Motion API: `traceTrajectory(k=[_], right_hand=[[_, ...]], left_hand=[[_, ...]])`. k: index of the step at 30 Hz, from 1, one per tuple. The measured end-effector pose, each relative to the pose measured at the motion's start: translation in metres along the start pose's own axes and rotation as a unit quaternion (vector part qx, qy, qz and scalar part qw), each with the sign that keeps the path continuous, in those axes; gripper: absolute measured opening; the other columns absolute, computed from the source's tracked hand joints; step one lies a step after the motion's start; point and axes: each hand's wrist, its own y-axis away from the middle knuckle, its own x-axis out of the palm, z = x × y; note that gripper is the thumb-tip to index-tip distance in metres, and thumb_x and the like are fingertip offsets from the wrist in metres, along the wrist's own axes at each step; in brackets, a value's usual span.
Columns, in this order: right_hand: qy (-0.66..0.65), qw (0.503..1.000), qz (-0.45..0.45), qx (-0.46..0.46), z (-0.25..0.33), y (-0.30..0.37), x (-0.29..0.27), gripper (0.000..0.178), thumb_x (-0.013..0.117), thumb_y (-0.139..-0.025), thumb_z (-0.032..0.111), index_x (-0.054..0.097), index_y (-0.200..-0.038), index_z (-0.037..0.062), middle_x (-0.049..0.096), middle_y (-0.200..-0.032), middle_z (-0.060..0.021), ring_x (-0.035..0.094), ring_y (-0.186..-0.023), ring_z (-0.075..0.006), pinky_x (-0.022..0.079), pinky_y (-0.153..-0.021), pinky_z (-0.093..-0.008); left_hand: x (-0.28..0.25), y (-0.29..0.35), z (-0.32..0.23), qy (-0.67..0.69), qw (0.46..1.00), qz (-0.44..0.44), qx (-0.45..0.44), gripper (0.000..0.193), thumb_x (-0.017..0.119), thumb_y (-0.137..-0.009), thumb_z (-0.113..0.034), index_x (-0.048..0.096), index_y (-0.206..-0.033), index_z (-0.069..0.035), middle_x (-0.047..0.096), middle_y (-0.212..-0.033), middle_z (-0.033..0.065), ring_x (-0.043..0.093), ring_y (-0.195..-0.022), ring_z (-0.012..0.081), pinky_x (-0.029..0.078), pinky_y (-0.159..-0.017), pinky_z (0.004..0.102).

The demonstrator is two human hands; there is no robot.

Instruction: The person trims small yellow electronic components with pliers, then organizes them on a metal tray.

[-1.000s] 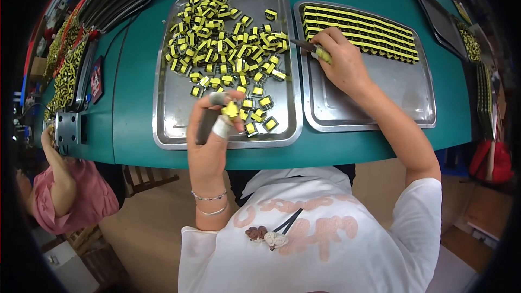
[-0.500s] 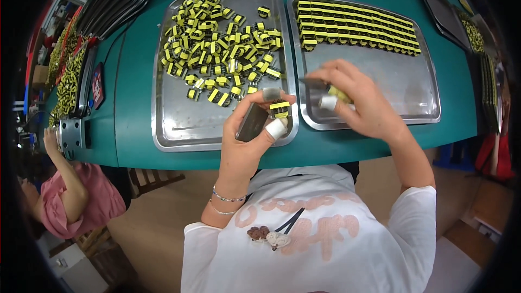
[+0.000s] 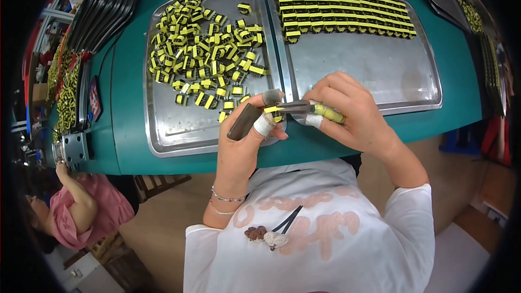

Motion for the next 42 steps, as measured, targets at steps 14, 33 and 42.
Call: traceTrajectory(k=[14,33,42], right_hand=[[-0.014,1.000,-0.023,0.009,-0.005,0.004,0.005,0.027,0.067,-0.064,0.004,0.062,-0.090,0.0029,0.057,-0.077,-0.0083,0.055,-0.072,-0.0251,0.044,-0.064,-0.0342],[-0.551,0.803,0.035,0.226,0.008,0.000,0.033,0.028,0.061,-0.090,0.015,0.060,-0.113,-0.0002,0.060,-0.098,-0.0056,0.057,-0.080,-0.0093,0.048,-0.072,-0.0233],[-0.226,0.968,-0.083,0.067,0.002,0.004,0.024,0.022,0.063,-0.084,0.010,0.063,-0.105,0.0018,0.061,-0.091,-0.0078,0.059,-0.077,-0.0185,0.045,-0.066,-0.0283]], left_hand=[[0.004,0.000,0.000,0.018,0.999,-0.021,-0.023,0.041,0.067,-0.088,-0.019,0.053,-0.119,0.003,0.063,-0.098,0.0103,0.064,-0.082,0.0153,0.058,-0.075,0.0336],[0.014,0.000,-0.001,0.092,0.994,0.015,-0.059,0.038,0.060,-0.093,-0.019,0.043,-0.121,0.000,0.060,-0.103,0.0124,0.066,-0.083,0.0194,0.060,-0.068,0.0319],[0.009,0.000,0.005,0.097,0.994,0.007,-0.045,0.040,0.063,-0.091,-0.017,0.049,-0.123,0.003,0.063,-0.104,0.0113,0.065,-0.087,0.0184,0.059,-0.072,0.0309]])
